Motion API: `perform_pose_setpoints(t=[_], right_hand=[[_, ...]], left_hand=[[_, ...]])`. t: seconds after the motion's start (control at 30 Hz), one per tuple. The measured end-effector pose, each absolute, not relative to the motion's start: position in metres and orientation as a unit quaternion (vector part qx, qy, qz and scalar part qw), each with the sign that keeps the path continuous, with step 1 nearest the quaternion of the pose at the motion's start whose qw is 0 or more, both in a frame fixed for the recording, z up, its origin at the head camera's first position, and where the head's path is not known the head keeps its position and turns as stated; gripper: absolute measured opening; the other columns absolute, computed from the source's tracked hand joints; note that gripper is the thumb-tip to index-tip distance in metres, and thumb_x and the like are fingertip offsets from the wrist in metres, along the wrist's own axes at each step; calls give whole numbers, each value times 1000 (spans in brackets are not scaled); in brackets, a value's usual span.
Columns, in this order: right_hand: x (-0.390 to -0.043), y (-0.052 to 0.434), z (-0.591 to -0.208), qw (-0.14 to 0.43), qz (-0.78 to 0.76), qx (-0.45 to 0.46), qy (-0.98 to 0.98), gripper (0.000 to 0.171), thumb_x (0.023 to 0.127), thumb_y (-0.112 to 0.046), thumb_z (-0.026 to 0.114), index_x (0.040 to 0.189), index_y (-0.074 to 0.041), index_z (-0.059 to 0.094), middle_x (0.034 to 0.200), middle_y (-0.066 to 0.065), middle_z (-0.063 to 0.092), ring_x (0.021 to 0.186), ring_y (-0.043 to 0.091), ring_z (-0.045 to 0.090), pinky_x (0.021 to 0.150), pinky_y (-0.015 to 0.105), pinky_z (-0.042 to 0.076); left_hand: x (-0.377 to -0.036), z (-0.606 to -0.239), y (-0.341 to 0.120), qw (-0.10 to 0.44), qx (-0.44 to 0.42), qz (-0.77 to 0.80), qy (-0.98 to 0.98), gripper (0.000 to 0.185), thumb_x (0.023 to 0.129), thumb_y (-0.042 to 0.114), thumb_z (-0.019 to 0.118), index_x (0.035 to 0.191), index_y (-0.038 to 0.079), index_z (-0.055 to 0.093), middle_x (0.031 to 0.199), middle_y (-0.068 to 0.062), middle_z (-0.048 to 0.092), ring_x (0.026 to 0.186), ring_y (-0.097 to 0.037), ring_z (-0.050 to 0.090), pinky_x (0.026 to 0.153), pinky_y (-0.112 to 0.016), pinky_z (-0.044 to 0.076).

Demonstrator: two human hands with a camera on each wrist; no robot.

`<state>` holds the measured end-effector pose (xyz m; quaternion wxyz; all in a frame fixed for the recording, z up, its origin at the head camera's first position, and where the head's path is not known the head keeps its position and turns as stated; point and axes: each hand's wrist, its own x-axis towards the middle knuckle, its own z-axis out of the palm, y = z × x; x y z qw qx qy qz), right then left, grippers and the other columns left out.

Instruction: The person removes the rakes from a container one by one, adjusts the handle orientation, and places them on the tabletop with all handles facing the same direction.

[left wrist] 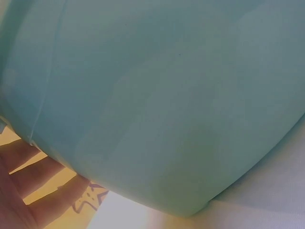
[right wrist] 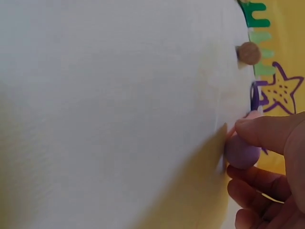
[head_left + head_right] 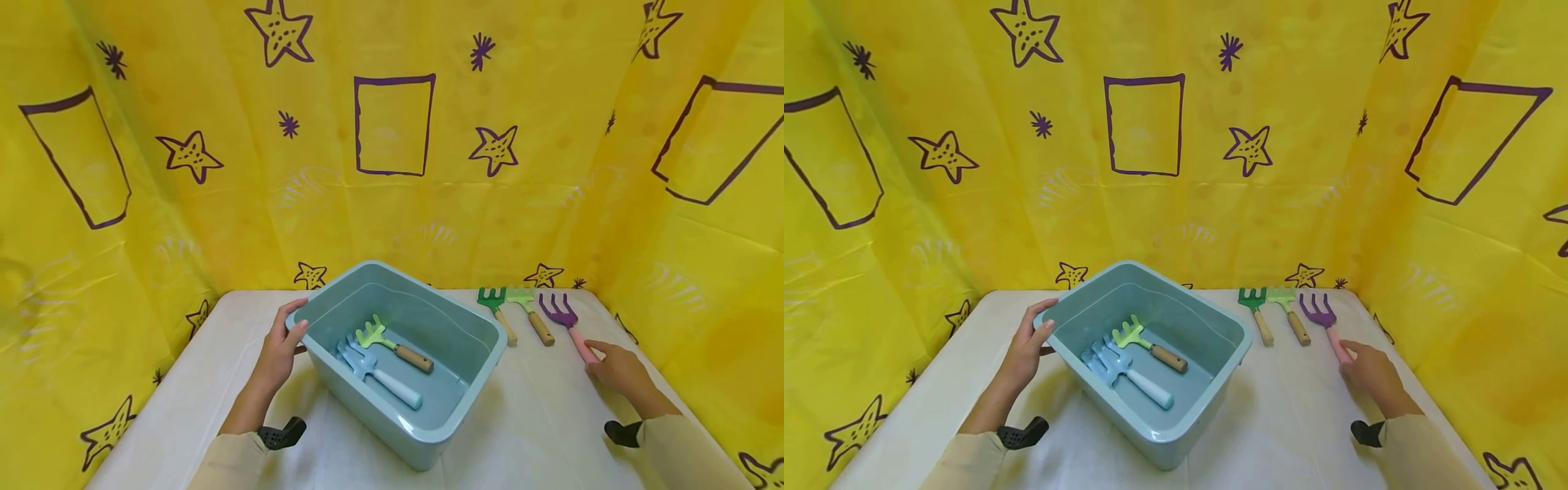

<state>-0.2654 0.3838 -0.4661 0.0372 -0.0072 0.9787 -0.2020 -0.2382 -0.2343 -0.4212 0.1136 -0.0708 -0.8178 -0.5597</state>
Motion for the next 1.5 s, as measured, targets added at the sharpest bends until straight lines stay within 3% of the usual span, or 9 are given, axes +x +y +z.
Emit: perform_pose_setpoints(t=[0.13, 0.27, 0.6, 0.73, 0.83, 0.97, 1.1, 1.3, 1.5], right_hand=[[-276, 387, -463, 45, -196, -2, 980, 58, 89, -18, 66, 136, 8, 45, 91, 27, 64, 79, 38, 57, 80, 64, 44], [-283, 393, -462, 50, -189, 3, 981, 59, 86, -18, 69, 135, 7, 47, 122, 41, 49, 96, 50, 53, 86, 70, 38], [-288, 398, -460, 59, -177, -3, 982, 60, 86, -19, 70, 135, 7, 46, 117, 40, 53, 93, 49, 55, 86, 71, 38], [-289, 397, -455, 65, -187, -4, 980, 63, 88, -21, 67, 137, 9, 42, 90, 23, 65, 82, 38, 58, 83, 65, 43], [-291, 394, -448, 49, -200, -19, 978, 63, 89, -21, 66, 137, 12, 40, 77, 10, 63, 74, 28, 56, 77, 56, 48], [-293, 386, -434, 22, -218, -31, 975, 65, 90, -23, 67, 136, 12, 39, 92, 24, 61, 80, 34, 56, 71, 50, 52], [-296, 373, -422, -2, -237, -35, 971, 69, 92, -31, 66, 138, 10, 38, 105, 35, 55, 87, 44, 55, 72, 52, 51], [-304, 350, -403, -28, -260, -55, 964, 67, 94, -36, 63, 140, 7, 39, 120, 37, 51, 102, 52, 52, 81, 61, 47], [-312, 321, -373, -52, -277, -76, 956, 60, 95, -30, 63, 139, 5, 43, 123, 35, 52, 106, 50, 53, 80, 54, 53]], left_hand=[[-238, -420, -234, 114, -71, -560, -818, 45, 102, 36, 45, 145, 30, 33, 148, -12, 40, 123, -42, 48, 89, -59, 48], [-238, -419, -233, 111, -74, -563, -816, 46, 102, 36, 45, 146, 29, 32, 149, -12, 39, 124, -42, 48, 90, -59, 48], [-237, -418, -232, 110, -74, -564, -815, 46, 102, 35, 45, 145, 29, 33, 149, -11, 38, 124, -42, 47, 91, -59, 47], [-238, -418, -232, 112, -76, -562, -816, 46, 102, 35, 45, 145, 28, 32, 149, -12, 38, 123, -42, 48, 90, -59, 47], [-238, -417, -232, 113, -75, -561, -817, 46, 102, 35, 45, 145, 28, 33, 149, -12, 39, 123, -43, 48, 90, -59, 48], [-237, -417, -232, 111, -75, -562, -817, 46, 102, 34, 45, 146, 27, 32, 149, -13, 39, 123, -43, 48, 89, -59, 48], [-237, -417, -232, 108, -77, -564, -815, 46, 102, 35, 45, 146, 26, 32, 149, -13, 39, 124, -43, 47, 90, -60, 47], [-236, -418, -233, 107, -77, -566, -814, 46, 102, 35, 45, 146, 28, 33, 149, -12, 38, 124, -43, 47, 90, -60, 47], [-236, -420, -234, 110, -76, -564, -815, 46, 102, 36, 45, 146, 28, 32, 150, -12, 38, 124, -43, 47, 90, -59, 47]])
